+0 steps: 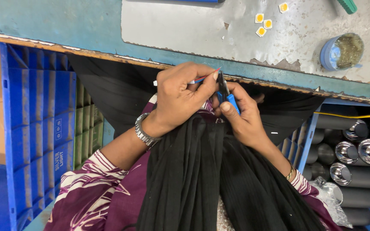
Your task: The person strips the insulation from the ends of red and blue wires using pliers, twists the exposed strands, and solders the wire ends with a soldering iron, dipping them in flux. They then position the wired lead near a black heat-sink housing on the workbench.
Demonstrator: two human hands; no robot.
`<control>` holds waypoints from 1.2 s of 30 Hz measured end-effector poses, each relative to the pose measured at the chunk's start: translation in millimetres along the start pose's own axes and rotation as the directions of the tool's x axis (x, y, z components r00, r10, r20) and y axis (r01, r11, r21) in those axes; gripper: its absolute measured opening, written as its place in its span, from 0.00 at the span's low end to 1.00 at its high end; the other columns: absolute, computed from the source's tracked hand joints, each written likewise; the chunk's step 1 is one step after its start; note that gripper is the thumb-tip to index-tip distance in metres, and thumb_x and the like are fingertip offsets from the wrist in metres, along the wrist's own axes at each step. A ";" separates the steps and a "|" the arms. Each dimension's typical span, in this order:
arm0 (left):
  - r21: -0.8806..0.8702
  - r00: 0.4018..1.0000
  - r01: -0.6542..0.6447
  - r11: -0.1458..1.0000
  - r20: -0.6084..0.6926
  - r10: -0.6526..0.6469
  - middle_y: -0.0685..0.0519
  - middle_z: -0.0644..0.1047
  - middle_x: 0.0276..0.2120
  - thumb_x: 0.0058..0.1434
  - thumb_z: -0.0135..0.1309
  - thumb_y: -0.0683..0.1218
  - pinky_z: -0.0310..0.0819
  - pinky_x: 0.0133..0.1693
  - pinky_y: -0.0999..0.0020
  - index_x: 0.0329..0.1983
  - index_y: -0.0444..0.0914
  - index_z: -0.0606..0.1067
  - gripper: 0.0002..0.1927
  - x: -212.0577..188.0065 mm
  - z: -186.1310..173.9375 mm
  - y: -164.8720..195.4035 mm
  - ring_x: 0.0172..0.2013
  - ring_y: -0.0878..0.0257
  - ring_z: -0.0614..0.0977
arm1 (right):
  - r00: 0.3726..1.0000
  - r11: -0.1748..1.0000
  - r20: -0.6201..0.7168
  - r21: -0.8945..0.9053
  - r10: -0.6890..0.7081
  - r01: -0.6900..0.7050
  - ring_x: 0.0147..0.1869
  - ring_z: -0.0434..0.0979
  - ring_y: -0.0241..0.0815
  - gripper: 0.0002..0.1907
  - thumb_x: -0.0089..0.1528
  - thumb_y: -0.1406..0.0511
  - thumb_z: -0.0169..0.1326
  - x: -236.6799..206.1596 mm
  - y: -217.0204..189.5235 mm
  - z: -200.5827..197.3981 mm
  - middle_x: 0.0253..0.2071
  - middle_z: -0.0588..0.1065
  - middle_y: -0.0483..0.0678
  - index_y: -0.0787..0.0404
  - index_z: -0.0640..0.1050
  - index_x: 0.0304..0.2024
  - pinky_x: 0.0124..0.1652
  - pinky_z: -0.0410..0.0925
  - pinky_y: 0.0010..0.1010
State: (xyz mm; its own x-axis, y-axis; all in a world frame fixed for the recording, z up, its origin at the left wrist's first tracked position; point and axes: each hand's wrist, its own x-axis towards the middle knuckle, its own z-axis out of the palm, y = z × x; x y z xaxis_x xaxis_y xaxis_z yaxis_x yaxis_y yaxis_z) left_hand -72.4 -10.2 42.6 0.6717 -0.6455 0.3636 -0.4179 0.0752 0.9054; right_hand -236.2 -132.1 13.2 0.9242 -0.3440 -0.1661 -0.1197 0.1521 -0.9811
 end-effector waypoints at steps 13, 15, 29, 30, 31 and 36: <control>0.026 0.983 0.152 0.988 -0.106 -0.149 0.54 0.78 0.27 0.65 0.62 0.38 0.61 0.26 0.74 0.39 0.33 0.81 0.02 -17.9 -44.1 -3.2 0.23 0.73 0.71 | 0.990 0.995 0.102 -0.045 0.097 -0.093 0.40 0.72 0.31 0.22 0.71 0.57 0.53 23.0 -2.2 22.1 0.41 0.74 0.43 0.66 0.74 0.61 0.43 0.69 0.24; 0.006 0.981 0.188 0.982 -0.054 -0.188 0.54 0.79 0.27 0.65 0.62 0.38 0.63 0.27 0.75 0.40 0.32 0.81 0.03 -15.5 -50.1 -3.0 0.24 0.74 0.72 | 0.984 0.991 0.136 0.056 0.116 -0.125 0.46 0.76 0.33 0.25 0.71 0.56 0.53 23.0 -6.1 18.6 0.45 0.76 0.45 0.66 0.71 0.63 0.49 0.71 0.27; 0.063 0.950 0.168 0.984 0.257 -0.178 0.48 0.84 0.31 0.64 0.59 0.42 0.78 0.32 0.72 0.40 0.35 0.82 0.06 2.0 -57.3 5.3 0.30 0.62 0.87 | 0.946 0.989 0.292 0.004 0.138 -0.145 0.56 0.76 0.37 0.32 0.70 0.51 0.54 16.2 -16.0 1.2 0.52 0.76 0.48 0.67 0.69 0.67 0.59 0.70 0.32; 0.065 0.949 0.166 0.984 0.259 -0.178 0.49 0.84 0.32 0.64 0.59 0.42 0.79 0.33 0.72 0.40 0.35 0.82 0.06 2.0 -57.3 5.3 0.31 0.61 0.88 | 0.944 0.988 0.292 -0.014 0.151 -0.153 0.56 0.76 0.37 0.32 0.70 0.52 0.54 16.3 -16.4 0.9 0.52 0.76 0.48 0.67 0.69 0.67 0.59 0.70 0.32; 0.068 0.949 0.165 0.984 0.261 -0.177 0.49 0.84 0.32 0.64 0.59 0.42 0.80 0.34 0.72 0.40 0.35 0.82 0.06 1.8 -57.5 5.3 0.32 0.61 0.88 | 0.943 0.986 0.291 -0.031 0.163 -0.161 0.56 0.77 0.36 0.31 0.69 0.52 0.54 16.4 -16.8 0.8 0.52 0.77 0.48 0.67 0.69 0.67 0.59 0.70 0.31; 0.072 0.943 0.168 0.983 0.279 -0.182 0.48 0.84 0.34 0.64 0.59 0.42 0.81 0.35 0.70 0.41 0.35 0.82 0.06 0.5 -57.4 3.3 0.33 0.60 0.88 | 0.944 0.985 0.284 -0.037 0.170 -0.166 0.56 0.77 0.37 0.29 0.69 0.55 0.55 16.4 -17.0 1.4 0.52 0.77 0.48 0.66 0.69 0.66 0.60 0.71 0.32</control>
State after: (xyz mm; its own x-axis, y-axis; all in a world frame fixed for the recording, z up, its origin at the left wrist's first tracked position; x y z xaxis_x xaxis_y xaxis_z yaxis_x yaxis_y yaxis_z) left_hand -38.3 33.3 58.3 0.5384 -0.8345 0.1172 -0.3424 -0.0895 0.9353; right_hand -218.5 -139.1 27.2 0.9549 -0.0359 -0.2949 -0.2848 0.1722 -0.9430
